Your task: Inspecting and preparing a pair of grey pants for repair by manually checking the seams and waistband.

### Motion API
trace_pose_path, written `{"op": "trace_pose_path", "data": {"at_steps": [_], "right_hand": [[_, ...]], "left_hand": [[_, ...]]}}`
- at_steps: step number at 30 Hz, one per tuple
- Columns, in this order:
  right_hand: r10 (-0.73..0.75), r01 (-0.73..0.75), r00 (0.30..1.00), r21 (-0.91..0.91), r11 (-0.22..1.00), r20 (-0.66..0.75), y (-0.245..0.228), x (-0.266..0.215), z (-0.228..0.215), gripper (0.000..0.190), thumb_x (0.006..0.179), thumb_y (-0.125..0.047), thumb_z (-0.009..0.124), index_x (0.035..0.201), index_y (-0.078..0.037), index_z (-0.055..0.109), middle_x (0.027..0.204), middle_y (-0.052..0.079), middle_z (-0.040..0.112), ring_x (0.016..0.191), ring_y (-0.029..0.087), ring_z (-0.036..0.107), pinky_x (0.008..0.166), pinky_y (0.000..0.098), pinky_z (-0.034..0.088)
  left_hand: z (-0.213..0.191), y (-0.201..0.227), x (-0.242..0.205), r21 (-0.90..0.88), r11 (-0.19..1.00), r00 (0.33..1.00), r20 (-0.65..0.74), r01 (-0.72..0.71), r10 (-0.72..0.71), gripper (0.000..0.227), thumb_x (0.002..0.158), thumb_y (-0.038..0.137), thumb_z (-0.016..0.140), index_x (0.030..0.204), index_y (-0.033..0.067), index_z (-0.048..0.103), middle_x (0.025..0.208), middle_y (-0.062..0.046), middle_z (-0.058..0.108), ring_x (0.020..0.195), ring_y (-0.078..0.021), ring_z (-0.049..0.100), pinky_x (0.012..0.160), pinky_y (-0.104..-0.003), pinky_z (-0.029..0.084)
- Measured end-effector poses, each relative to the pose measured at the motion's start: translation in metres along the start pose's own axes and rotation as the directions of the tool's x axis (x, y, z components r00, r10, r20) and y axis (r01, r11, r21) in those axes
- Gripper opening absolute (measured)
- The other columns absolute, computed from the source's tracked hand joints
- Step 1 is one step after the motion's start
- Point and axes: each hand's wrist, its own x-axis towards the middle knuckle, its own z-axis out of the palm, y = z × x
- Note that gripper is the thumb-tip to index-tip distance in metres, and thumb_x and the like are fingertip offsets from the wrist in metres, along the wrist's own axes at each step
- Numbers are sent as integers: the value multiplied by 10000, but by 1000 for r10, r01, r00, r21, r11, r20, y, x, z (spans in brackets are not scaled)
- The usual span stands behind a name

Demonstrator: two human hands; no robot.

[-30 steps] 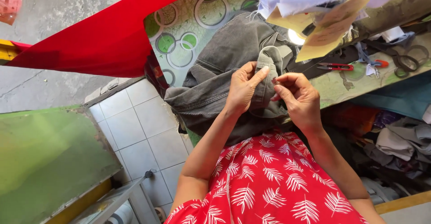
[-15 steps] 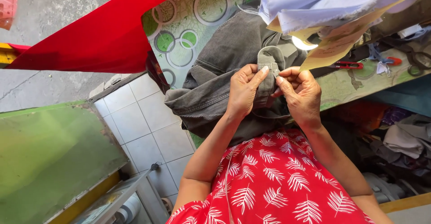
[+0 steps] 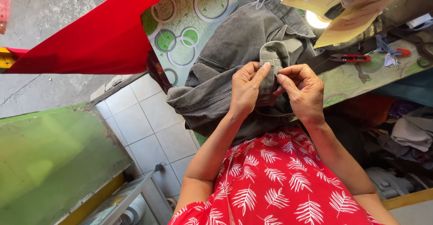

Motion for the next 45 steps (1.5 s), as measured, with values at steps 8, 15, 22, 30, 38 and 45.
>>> {"op": "trace_pose_path", "data": {"at_steps": [8,15,22,30,38,45], "right_hand": [[7,-7,1000,35,999,2,6,4,1,114,1006,48,715,1101,84,662,843,174,668,642,209,725,610,316,616],[-40,40,999,23,999,36,11,4,-1,93,990,88,715,1070,100,671,824,187,666,599,201,708,562,313,601],[-56,55,998,49,997,19,19,6,-1,101,992,84,716,1079,104,667,834,192,671,608,194,707,557,315,602],[-76,76,996,19,997,52,19,6,-2,85,971,104,724,1044,90,685,803,182,676,589,179,695,541,298,589],[-74,74,996,4,997,47,14,4,-1,90,976,92,729,1052,81,681,803,173,680,587,164,688,546,285,579],[-60,68,993,-83,994,98,3,3,-3,85,962,67,751,1038,48,718,808,142,691,613,145,690,578,270,575]], "left_hand": [[7,24,-12,115,991,998,36,-63,59,169,994,171,688,866,62,689,636,-5,677,665,-12,601,581,-193,554],[13,35,-17,216,969,993,18,-121,120,206,1004,181,661,813,105,652,551,94,507,624,27,408,569,-140,410],[14,39,-16,321,934,987,29,-157,156,224,1003,179,656,790,108,642,517,88,444,588,14,373,542,-158,377],[9,32,-14,319,936,988,31,-152,150,217,1015,203,650,819,112,660,524,74,520,632,-5,398,608,-188,439],[5,26,-14,335,932,990,31,-140,138,214,1019,208,647,833,104,673,544,44,572,647,-6,464,657,-210,488],[1,16,-11,330,934,990,35,-140,136,197,1031,212,639,877,102,691,569,33,614,686,-10,477,702,-227,503]]}}
